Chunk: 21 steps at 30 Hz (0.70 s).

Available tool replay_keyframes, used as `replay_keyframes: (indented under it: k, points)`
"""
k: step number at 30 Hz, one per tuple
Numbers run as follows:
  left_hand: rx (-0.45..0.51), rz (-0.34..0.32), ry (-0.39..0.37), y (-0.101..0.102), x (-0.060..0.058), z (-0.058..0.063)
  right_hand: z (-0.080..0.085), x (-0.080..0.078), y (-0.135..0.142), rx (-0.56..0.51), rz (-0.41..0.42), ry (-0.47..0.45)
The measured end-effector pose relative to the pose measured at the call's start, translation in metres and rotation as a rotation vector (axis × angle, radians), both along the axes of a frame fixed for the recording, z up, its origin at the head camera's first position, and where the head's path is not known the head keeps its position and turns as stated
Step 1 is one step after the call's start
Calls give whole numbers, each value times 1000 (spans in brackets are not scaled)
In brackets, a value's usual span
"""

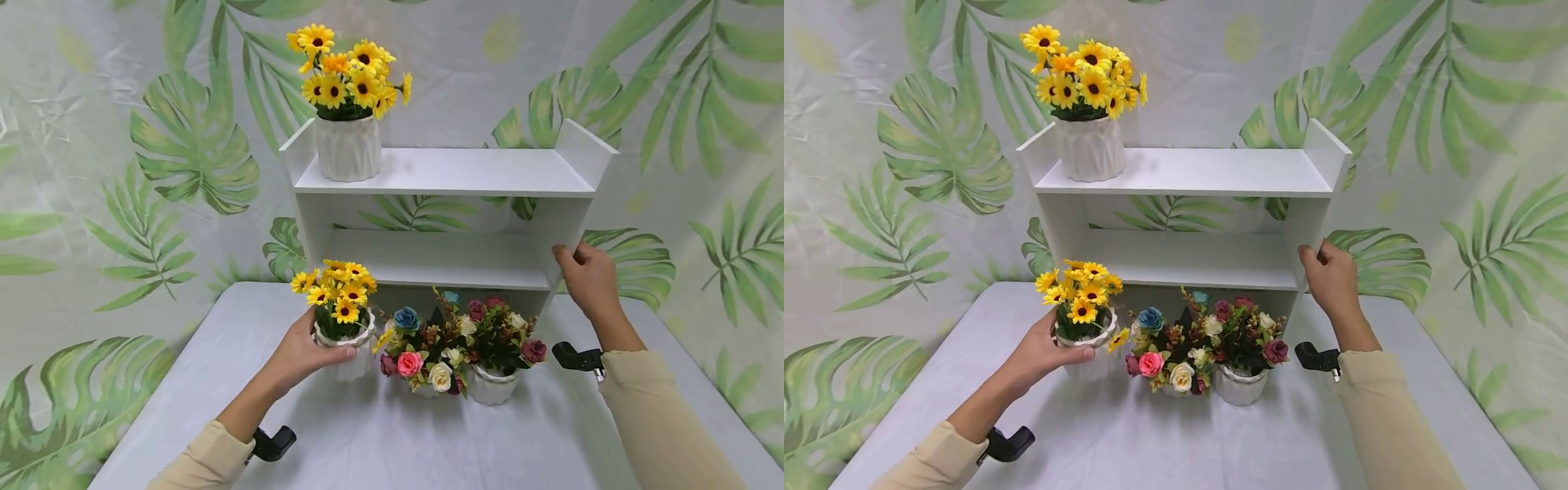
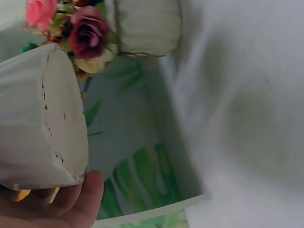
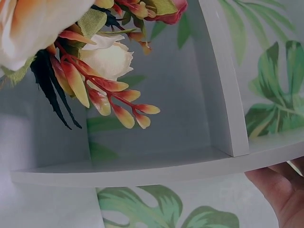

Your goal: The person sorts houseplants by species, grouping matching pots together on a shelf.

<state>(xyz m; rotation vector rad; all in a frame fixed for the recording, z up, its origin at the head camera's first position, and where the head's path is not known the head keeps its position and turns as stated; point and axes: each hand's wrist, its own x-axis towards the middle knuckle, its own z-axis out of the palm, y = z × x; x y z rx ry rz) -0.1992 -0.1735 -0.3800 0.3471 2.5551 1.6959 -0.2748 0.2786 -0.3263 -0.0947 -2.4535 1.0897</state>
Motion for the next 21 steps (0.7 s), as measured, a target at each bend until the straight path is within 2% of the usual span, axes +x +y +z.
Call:
replay_keyframes:
  k: [9,12,15,21]
  points:
    - [-29,8,6,3,7,24,0,-2,0,13,-7,27]
    - [-53,2,23,3,9,36,-1,-2,0,21,-10,28]
    - [-78,-2,49,2,11,54,-2,-2,0,20,-5,30]
    - [-136,-10,141,3,10,97,-2,-2,2,13,-1,33]
